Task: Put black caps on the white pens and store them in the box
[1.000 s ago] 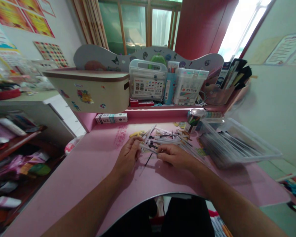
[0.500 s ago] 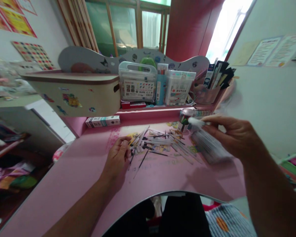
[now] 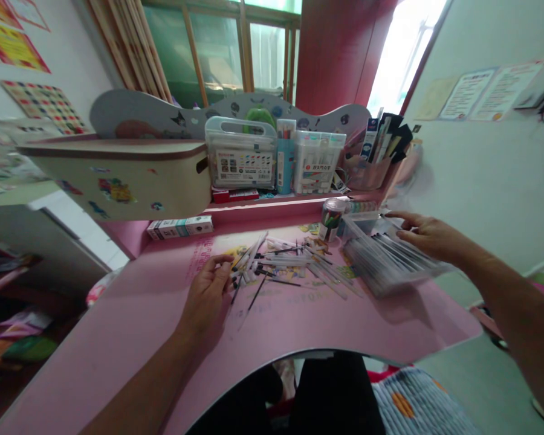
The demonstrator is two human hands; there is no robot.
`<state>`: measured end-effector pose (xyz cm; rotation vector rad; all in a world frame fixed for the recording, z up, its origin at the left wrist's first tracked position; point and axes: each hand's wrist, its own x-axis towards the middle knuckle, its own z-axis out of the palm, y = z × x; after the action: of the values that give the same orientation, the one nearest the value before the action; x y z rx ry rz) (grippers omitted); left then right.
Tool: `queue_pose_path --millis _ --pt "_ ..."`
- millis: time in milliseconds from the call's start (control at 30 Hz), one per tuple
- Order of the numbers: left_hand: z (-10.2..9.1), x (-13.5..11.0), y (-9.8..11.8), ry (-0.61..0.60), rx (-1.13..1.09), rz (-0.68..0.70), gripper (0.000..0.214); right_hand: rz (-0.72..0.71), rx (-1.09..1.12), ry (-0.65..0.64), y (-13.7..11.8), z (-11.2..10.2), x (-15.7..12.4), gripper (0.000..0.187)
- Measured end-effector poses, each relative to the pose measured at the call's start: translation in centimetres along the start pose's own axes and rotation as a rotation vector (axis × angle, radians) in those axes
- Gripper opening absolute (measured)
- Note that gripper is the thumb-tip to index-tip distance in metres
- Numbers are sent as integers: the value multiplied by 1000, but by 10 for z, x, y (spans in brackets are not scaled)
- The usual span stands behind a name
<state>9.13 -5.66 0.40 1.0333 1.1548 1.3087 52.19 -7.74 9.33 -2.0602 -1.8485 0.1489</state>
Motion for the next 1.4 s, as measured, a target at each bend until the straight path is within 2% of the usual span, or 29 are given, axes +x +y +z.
queue_pose_path --millis 67,100,233,367,533,767,867,967,1000,1100,1200,1333,1400 --pt "-1 1 0 -2 20 17 26 -45 -82 -20 1 4 4 47" --pt "-1 1 0 -3 15 18 27 -63 -124 -30 1 6 6 45" --pt "0 1 2 8 -54 -8 30 -73 -268 -93 3 16 15 21" --pt "3 -1 6 20 -72 4 31 -48 -292 -169 1 21 18 4" --pt "4 -3 9 14 -73 -6 32 -111 -280 -198 -3 17 9 18" --pt "-4 6 8 44 -44 93 24 -119 -306 -226 4 14 9 22" --pt "-10 11 6 74 9 125 20 -65 -358 -130 -16 5 7 19" --pt "-14 15 7 111 38 158 18 -115 -325 61 -59 -2 -3 16" --pt "-15 16 7 119 42 168 17 -153 -279 76 -77 -1 -7 18" --pt "-17 19 8 153 72 193 16 -348 -87 -17 -129 18 -16 20" --pt "-22 23 5 180 126 215 17 -474 -62 -130 -169 56 -15 18" --pt "-31 32 0 197 228 250 19 -483 -70 -243 -197 115 -6 15" --pt "-37 37 -2 195 318 273 19 -464 -50 -237 -201 141 -3 16"
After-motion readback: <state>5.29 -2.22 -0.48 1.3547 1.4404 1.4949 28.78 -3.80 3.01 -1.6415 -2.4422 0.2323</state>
